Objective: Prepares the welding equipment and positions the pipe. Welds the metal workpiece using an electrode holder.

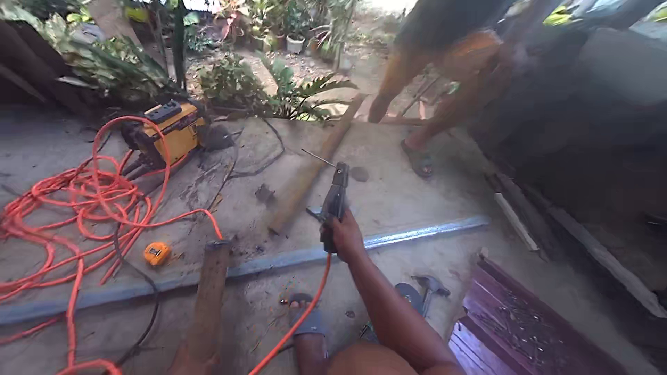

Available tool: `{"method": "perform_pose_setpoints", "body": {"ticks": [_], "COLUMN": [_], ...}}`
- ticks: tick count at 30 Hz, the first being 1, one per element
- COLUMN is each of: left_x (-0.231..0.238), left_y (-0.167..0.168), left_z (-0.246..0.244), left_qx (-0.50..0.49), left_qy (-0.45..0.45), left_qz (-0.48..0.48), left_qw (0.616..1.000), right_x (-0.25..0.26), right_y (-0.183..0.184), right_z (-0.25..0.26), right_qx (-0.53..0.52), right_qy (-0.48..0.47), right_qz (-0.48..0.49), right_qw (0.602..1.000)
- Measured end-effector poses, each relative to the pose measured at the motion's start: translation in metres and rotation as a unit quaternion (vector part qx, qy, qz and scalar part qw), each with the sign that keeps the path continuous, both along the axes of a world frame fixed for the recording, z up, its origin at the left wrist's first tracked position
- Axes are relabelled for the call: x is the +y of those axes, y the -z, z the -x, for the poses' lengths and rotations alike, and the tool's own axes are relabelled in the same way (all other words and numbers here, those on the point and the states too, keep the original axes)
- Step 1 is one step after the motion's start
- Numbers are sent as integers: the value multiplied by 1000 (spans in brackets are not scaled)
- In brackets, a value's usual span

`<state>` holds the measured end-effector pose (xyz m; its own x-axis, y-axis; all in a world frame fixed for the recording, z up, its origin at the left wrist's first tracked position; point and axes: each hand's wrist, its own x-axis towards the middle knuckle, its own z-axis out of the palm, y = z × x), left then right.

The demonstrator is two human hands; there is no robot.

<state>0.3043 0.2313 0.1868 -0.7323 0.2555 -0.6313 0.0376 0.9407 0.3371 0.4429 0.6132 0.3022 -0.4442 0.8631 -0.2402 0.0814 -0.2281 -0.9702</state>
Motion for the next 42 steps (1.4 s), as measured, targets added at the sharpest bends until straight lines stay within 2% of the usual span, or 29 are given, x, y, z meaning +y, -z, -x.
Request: {"method": "perform_pose_setpoints", "body": {"ticks": [4, 8, 17, 23, 42], "left_x": [0, 3, 4, 5, 4], "left_y": [3, -2, -3, -4, -7], "left_z": [1, 0, 1, 0, 6], "left_qx": [-1, 7, 0, 8, -3], "left_qy": [-29, -27, -32, -29, -30], "left_qz": [22, 31, 53, 45, 49], "left_qw": [999, 999, 998, 999, 998], "right_x": [-45, -63, -68, -71, -79], "right_y": [20, 33, 23, 18, 18], "right_z": [-19, -22, -16, -15, -11], "right_qx": [-73, -162, -232, -252, -269], "right_qy": [-215, -294, -364, -381, -390], "right_qz": [-32, -49, -112, -131, -193], "right_qw": [973, 941, 895, 880, 859]}}
